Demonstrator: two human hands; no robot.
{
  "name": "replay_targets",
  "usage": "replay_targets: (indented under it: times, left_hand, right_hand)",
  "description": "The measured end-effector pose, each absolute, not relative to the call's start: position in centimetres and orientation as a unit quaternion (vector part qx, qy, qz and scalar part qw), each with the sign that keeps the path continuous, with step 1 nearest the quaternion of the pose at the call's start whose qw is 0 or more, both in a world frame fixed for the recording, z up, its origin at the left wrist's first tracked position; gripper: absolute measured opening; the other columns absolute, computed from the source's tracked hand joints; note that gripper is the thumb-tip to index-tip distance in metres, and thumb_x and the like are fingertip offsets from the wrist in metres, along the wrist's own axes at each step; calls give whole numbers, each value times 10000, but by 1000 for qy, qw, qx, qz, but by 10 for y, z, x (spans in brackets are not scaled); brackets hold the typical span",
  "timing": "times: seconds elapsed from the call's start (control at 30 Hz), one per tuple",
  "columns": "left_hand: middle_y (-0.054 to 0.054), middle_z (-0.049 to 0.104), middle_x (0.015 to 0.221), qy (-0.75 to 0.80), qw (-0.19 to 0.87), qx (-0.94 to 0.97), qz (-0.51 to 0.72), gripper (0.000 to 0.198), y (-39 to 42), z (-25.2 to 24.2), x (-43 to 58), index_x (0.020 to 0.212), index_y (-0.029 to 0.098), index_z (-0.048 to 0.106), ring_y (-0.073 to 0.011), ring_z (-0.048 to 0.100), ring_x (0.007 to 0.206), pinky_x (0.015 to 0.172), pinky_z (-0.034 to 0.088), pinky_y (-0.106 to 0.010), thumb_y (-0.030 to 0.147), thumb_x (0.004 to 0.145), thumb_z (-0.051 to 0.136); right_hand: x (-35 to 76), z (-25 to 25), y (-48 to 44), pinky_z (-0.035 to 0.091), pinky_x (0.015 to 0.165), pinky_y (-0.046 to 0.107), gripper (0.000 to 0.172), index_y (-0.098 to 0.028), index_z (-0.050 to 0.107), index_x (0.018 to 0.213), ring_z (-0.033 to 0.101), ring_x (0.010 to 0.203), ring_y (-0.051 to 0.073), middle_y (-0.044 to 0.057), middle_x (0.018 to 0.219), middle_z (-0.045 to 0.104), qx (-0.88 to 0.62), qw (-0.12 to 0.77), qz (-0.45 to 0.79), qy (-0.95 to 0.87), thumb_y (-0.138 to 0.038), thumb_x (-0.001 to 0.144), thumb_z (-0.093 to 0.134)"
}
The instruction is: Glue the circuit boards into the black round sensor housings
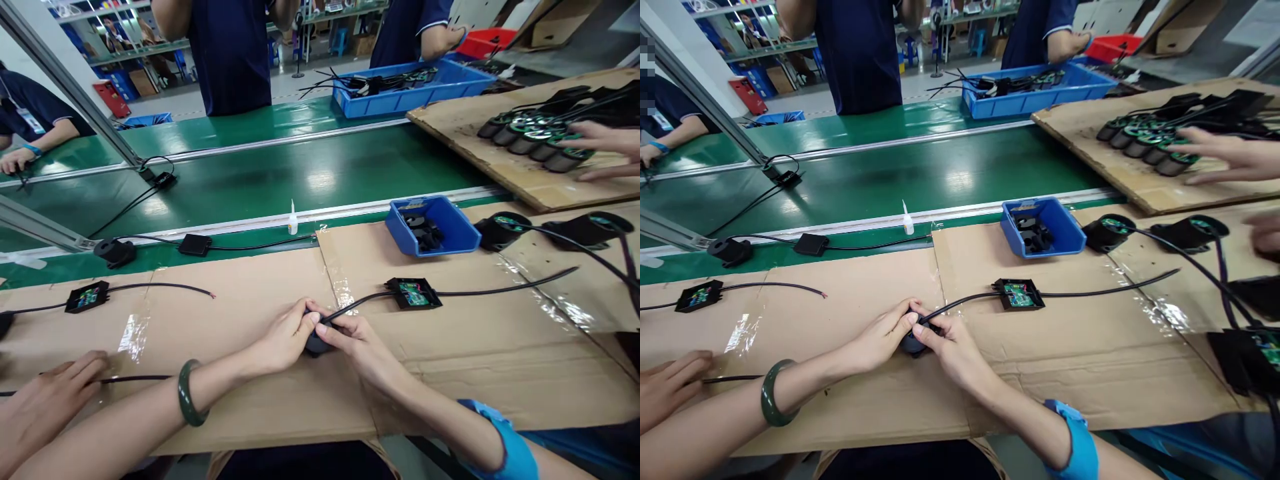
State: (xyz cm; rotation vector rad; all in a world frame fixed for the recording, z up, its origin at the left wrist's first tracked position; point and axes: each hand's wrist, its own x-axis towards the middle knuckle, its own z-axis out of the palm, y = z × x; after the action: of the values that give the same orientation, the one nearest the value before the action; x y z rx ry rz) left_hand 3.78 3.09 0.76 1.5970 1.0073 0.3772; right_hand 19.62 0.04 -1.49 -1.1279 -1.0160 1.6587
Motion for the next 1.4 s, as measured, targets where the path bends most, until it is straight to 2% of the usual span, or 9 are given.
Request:
replay_targets:
  times: [0.33, 0.63, 0.77, 0.87, 0.93, 1.0, 1.07, 1.23, 1.4]
  left_hand:
    - [-108, 606, 1123, 412, 564, 697, 161, 283, 30, 5, 34, 1063, 160, 522, -220, 553, 1054, 976, 405, -367, 302, 982, 291]
    - [-120, 592, 1136, 416, 572, 690, 155, 273, 30, 4, 32, 1085, 148, 533, -238, 535, 1067, 984, 406, -405, 313, 969, 348]
    - [-108, 612, 1125, 402, 587, 682, 168, 306, 33, 3, 30, 1097, 143, 558, -233, 543, 1057, 978, 419, -395, 363, 964, 394]
    - [-109, 632, 1152, 352, 652, 650, 168, 442, 38, 4, 24, 1159, 137, 593, -235, 564, 1102, 995, 423, -381, 486, 961, 405]
    - [-116, 626, 1196, 306, 720, 600, 165, 499, 41, 5, 20, 1200, 143, 599, -241, 566, 1130, 987, 434, -373, 540, 918, 495]
    - [-113, 623, 1207, 283, 770, 549, 162, 543, 43, 4, 16, 1220, 151, 597, -244, 577, 1119, 965, 448, -365, 494, 810, 687]
    - [-102, 636, 1172, 284, 788, 523, 158, 595, 44, 2, 15, 1217, 154, 600, -237, 595, 1078, 943, 458, -354, 372, 706, 812]
    - [-90, 636, 1139, 308, 787, 508, 163, 544, 45, 0, 20, 1162, 135, 630, -233, 591, 1040, 923, 447, -352, 181, 644, 791]
    - [-57, 650, 1003, 375, 752, 511, 180, 515, 38, 1, 27, 1095, 134, 647, -230, 594, 950, 852, 446, -340, 161, 592, 756]
  right_hand:
    - [197, -16, -3, 260, 1168, 512, 418, -296, 752, 1035, 556, 1255, 292, 44, 1235, 675, -459, 415, 642, -452, -573, 723, 729]
    - [203, -18, 3, 342, 1133, 502, 649, -252, 701, 1149, 520, 1289, 307, 80, 1298, 636, -456, 375, 660, -464, -364, 539, 889]
    - [201, -16, 3, 347, 1127, 515, 623, -254, 700, 1149, 527, 1280, 309, 71, 1287, 645, -461, 378, 657, -461, -364, 562, 877]
    - [201, -11, 3, 364, 1113, 526, 561, -259, 700, 1144, 530, 1278, 309, 64, 1256, 664, -458, 370, 669, -454, -385, 618, 847]
    - [202, -8, 4, 377, 1105, 523, 560, -260, 701, 1140, 533, 1275, 312, 61, 1249, 666, -457, 361, 682, -442, -384, 614, 851]
    - [202, -5, 5, 376, 1108, 514, 576, -256, 709, 1124, 535, 1272, 315, 61, 1240, 671, -462, 353, 691, -430, -369, 583, 870]
    - [202, -4, 6, 370, 1111, 513, 585, -255, 716, 1108, 540, 1264, 320, 63, 1225, 679, -471, 349, 693, -420, -361, 557, 884]
    - [202, -7, 5, 355, 1120, 523, 486, -258, 731, 1063, 536, 1270, 323, 69, 1254, 650, -471, 362, 685, -421, -438, 625, 841]
    - [196, -11, 2, 312, 1148, 524, 501, -268, 727, 1072, 524, 1282, 316, 57, 1216, 677, -484, 394, 661, -418, -503, 638, 817]
